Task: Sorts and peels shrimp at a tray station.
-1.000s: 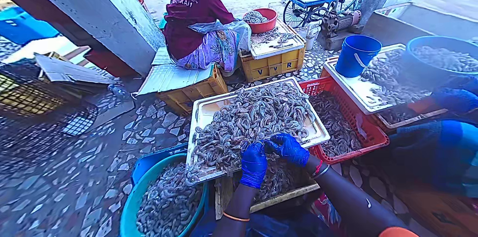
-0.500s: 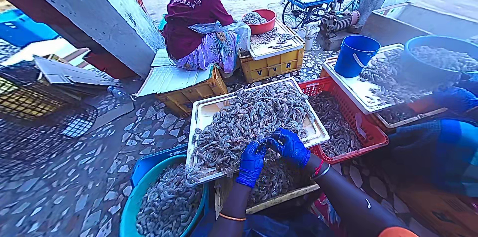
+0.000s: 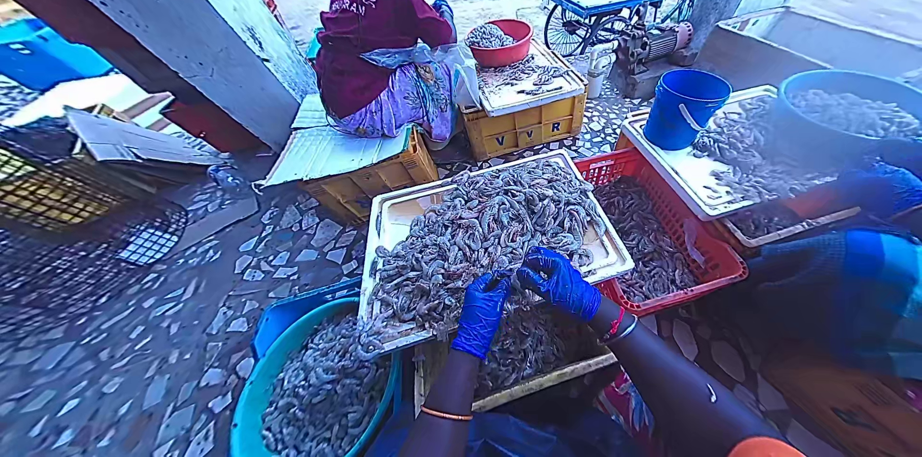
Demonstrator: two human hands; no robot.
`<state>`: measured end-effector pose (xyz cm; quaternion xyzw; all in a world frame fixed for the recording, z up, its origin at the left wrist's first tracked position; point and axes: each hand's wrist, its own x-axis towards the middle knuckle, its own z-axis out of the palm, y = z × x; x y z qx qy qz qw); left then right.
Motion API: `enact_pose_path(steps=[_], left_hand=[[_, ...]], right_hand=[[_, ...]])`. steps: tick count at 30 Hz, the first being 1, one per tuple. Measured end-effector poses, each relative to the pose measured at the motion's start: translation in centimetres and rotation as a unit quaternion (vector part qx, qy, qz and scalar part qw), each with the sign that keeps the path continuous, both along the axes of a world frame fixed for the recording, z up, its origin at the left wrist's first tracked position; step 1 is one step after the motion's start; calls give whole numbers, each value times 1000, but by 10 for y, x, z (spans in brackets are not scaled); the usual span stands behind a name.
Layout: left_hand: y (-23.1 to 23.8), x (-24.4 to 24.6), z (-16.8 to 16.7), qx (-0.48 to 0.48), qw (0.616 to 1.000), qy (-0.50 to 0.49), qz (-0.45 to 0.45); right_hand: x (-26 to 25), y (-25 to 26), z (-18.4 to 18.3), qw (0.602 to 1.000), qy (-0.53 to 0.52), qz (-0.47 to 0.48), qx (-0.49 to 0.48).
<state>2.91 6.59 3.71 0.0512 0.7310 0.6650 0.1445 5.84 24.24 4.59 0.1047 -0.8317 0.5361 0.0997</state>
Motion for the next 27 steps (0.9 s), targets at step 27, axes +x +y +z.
enact_pose_path(steps=[27], left_hand=[[-13, 7, 1, -116, 982, 30, -146]], right_hand=[[9, -12, 14, 984, -137, -77, 88]])
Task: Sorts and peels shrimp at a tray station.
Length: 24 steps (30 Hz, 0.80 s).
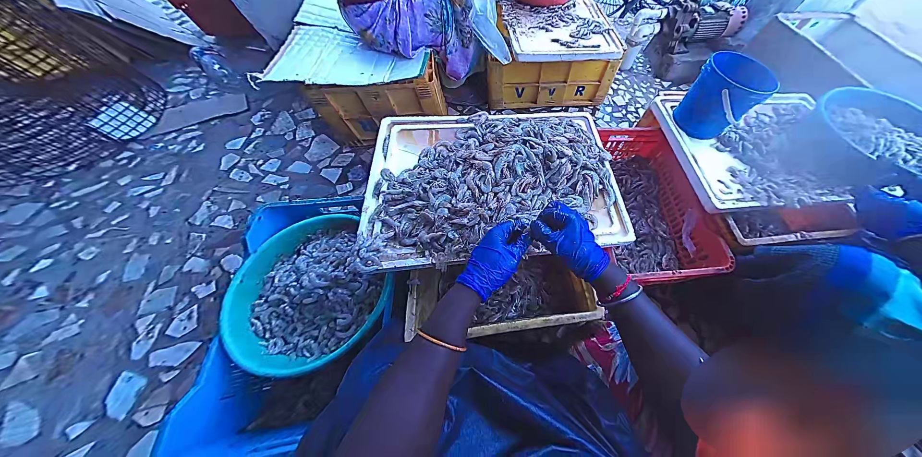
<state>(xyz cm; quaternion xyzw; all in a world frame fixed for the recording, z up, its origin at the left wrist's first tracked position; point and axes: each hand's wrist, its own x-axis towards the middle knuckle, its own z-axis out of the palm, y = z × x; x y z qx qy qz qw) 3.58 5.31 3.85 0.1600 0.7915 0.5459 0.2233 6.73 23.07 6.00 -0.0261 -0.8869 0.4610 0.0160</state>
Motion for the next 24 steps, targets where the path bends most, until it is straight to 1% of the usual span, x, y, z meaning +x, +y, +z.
enact_pose_path(steps=[1, 2, 3, 4, 5, 6, 7, 8, 9, 11, 13, 15, 17, 18, 19, 21, 24], left_hand=[[-1, 1, 4, -19, 1000, 5, 6], [-3, 0, 7, -37, 999, 5, 12], [-5, -1, 7, -47, 999, 3, 22], [-7, -2, 6, -35, 999, 1, 38], [-10, -3, 5, -7, 998, -2, 55], [-12, -4, 5, 22, 997, -6, 70], [-14, -5, 4, 45, 996, -7, 81], [-15, -5, 3, 58, 995, -2, 87], [-17, -6, 3, 64, 994, 12, 88], [-18, -5, 1, 68, 993, 57, 81], [-14, -1, 2, 56, 989, 112, 75], [-9, 3, 1, 33, 979, 185, 77], [-5, 4, -6, 20, 957, 275, 92], [-4, 5, -8, 26, 948, 302, 101], [-3, 6, -10, 42, 944, 309, 105], [-3, 6, -9, 89, 948, 287, 104], [-8, 6, 1, 174, 962, 194, 78]], right_hand=[[4, -3, 3, 996, 8, -25, -87], [7, -5, 7, 982, 29, -46, -180], [11, -5, 12, 967, 44, -50, -248], [13, 0, 14, 962, 44, -39, -267], [15, 7, 16, 973, 23, -23, -229], [16, 14, 17, 991, -22, -6, -130], [15, 21, 17, 996, -89, 12, 1], [13, 24, 13, 985, -132, 22, 104], [12, 23, 8, 981, -134, 19, 137], [14, 17, 5, 992, -78, 15, 93], [15, 9, 6, 996, -42, 42, 71], [14, 0, 5, 995, -46, 74, 48], [14, -11, 3, 995, -52, 81, 13], [15, -14, 2, 996, -52, 76, 5], [15, -17, 2, 996, -46, 70, 4], [18, -20, 3, 998, -10, 62, 23], [20, -20, 1, 989, 85, 78, 88]])
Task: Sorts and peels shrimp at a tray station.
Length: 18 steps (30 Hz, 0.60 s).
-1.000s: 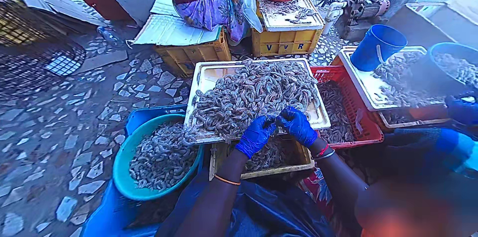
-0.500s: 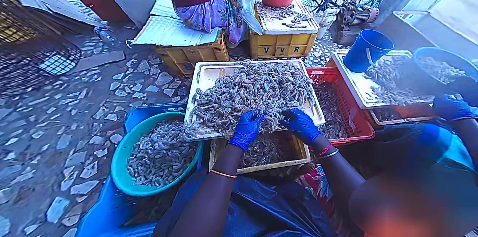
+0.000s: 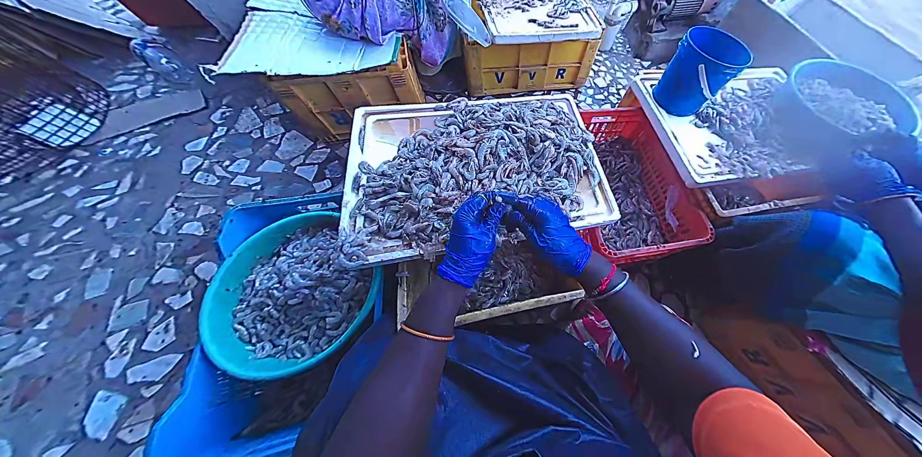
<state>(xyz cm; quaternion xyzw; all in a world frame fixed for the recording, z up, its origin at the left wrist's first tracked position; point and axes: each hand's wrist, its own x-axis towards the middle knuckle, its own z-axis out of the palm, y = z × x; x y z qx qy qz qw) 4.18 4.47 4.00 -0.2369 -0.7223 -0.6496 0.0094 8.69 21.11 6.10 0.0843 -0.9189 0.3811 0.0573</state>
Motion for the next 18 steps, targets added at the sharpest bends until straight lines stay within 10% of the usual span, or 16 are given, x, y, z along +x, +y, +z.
enact_pose_path(steps=[9, 18], left_hand=[[-16, -3, 2, 104, 972, -192, -90], [-10, -3, -6, -80, 993, 85, 19]], right_hand=[[1, 13, 7, 998, 4, 61, 10], [3, 1, 18, 972, -140, -70, -173]])
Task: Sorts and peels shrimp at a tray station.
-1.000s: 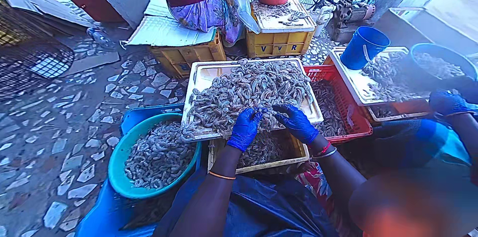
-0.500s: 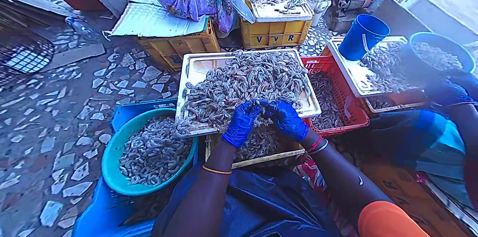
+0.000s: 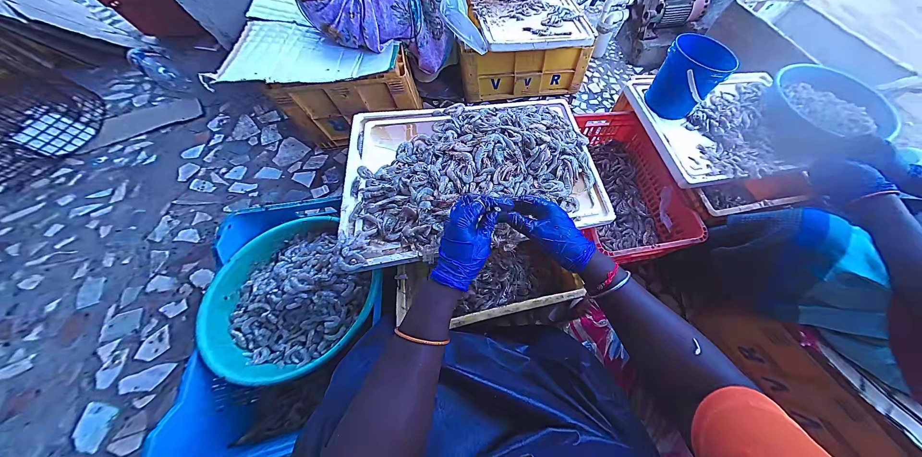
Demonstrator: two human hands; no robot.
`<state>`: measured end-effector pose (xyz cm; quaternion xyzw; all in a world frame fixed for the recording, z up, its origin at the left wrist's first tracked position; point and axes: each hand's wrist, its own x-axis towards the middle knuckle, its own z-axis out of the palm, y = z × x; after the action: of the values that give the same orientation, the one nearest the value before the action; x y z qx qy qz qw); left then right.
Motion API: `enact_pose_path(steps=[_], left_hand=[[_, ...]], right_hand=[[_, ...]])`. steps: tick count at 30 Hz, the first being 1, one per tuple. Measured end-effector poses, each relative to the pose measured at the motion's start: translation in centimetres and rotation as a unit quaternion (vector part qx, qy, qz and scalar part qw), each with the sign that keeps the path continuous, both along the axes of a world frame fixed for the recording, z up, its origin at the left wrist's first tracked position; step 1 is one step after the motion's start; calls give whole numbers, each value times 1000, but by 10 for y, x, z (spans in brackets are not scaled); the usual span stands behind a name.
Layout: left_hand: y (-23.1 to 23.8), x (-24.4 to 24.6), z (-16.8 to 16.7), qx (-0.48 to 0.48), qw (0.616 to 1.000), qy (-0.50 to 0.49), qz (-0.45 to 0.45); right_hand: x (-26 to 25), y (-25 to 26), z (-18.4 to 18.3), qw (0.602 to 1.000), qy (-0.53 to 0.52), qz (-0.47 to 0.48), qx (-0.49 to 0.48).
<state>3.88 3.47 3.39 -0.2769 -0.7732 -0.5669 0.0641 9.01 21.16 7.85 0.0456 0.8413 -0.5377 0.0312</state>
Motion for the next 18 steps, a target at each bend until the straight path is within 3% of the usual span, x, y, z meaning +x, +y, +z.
enact_pose_path(steps=[6, 13, 15, 18], left_hand=[[11, 4, -8, 37, 998, 47, 35], [13, 9, 2, 167, 984, 5, -56], [14, 12, 5, 197, 977, -33, -73], [10, 13, 6, 205, 976, -41, -64]], right_hand=[[-3, -13, -2, 992, -5, -69, -108], [1, -8, 4, 948, -59, 25, -312], [1, -7, 4, 945, -65, 56, -316], [0, -12, 5, 964, -63, 72, -250]])
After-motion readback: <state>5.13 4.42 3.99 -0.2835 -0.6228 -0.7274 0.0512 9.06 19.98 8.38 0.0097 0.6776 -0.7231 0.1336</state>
